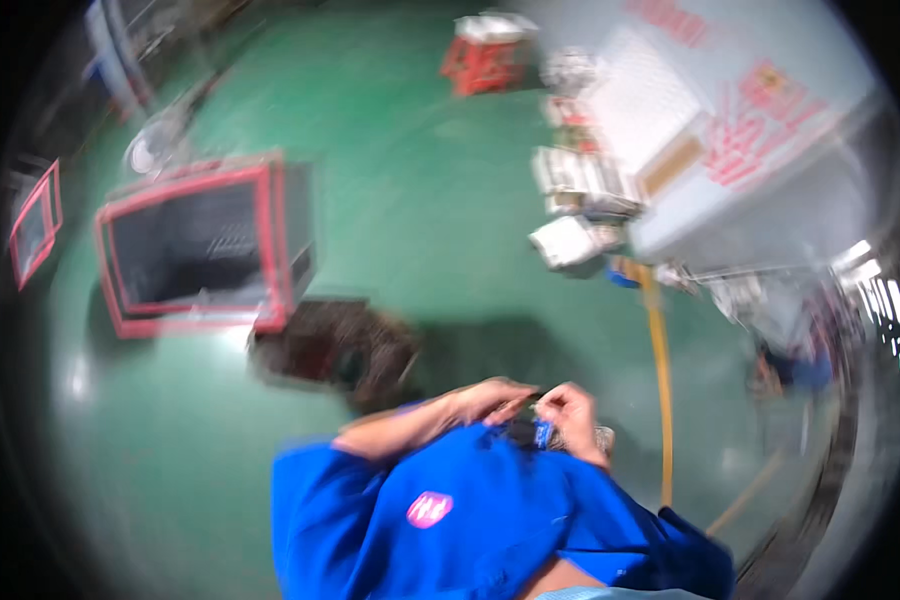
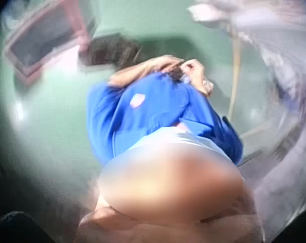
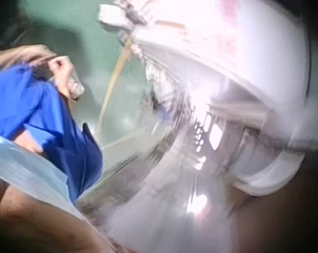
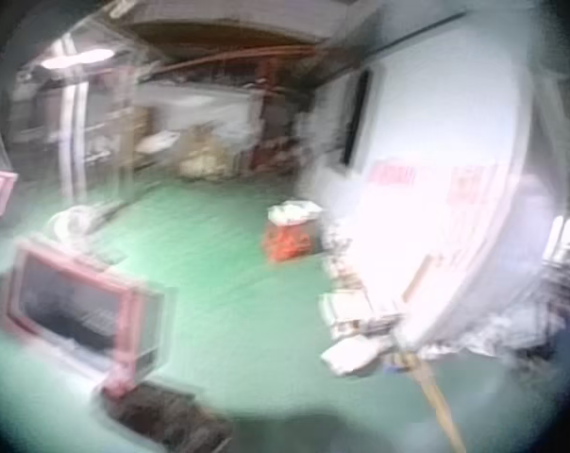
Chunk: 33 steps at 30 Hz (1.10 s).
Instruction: Assemble a metal box by attaching red components to a grey metal enclosure using fasteners.
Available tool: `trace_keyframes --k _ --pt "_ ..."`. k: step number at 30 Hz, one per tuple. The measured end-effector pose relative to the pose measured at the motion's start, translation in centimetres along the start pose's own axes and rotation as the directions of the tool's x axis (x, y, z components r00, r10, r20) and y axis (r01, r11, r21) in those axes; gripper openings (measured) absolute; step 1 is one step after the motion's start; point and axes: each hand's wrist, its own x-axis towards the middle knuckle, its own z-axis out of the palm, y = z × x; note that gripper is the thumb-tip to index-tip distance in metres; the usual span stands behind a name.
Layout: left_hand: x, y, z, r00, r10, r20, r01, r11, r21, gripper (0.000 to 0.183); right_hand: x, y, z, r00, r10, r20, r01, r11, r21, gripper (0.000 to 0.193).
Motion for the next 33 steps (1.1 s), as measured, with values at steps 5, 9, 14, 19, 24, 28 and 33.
trace_keyframes --k 5,9,14,19,24,28,33 --pt "-1.9 0.2 -3.5 0.94 -0.12 -0.319 0.086 0.989 -0.118 0.041 -1.5 3.4 -3.3 0.987 0.063 -0.15 -0.051 0.995 0.081 0.009" --pt "1.7 -0.9 -0.9 0.939 -0.324 -0.116 0.281 0.917 -0.282 0.038 -1.5 2.6 -2.6 0.914 -0.085 -0.396 0.194 0.951 0.242 0.011" --pt "3.1 -1.0 3.0 0.965 -0.259 -0.044 0.247 0.95 -0.189 0.034 -0.6 -2.6 -1.1 0.922 -0.319 -0.219 0.3 0.947 -0.116 0.011" --pt "5.0 -2.0 4.6 0.931 -0.324 -0.17 0.298 0.941 -0.158 0.035 -5.5 0.2 -3.8 0.933 -0.339 -0.121 0.24 0.837 -0.491 0.011" --pt "6.5 -2.8 8.3 0.913 -0.328 -0.242 0.357 0.93 0.087 0.035 -8.6 2.9 -6.1 0.931 -0.308 -0.194 0.19 0.866 -0.463 0.009" --pt "7.8 -3.3 10.1 0.918 -0.323 -0.23 0.365 0.916 0.168 0.032 -10.1 2.1 -7.7 0.921 -0.332 -0.206 0.203 0.857 -0.474 0.009" --pt "9.9 -4.5 11.9 0.93 -0.34 -0.141 0.361 0.917 0.168 0.034 -12.3 0.8 -11.5 0.844 -0.488 -0.22 0.258 0.73 -0.632 0.018"
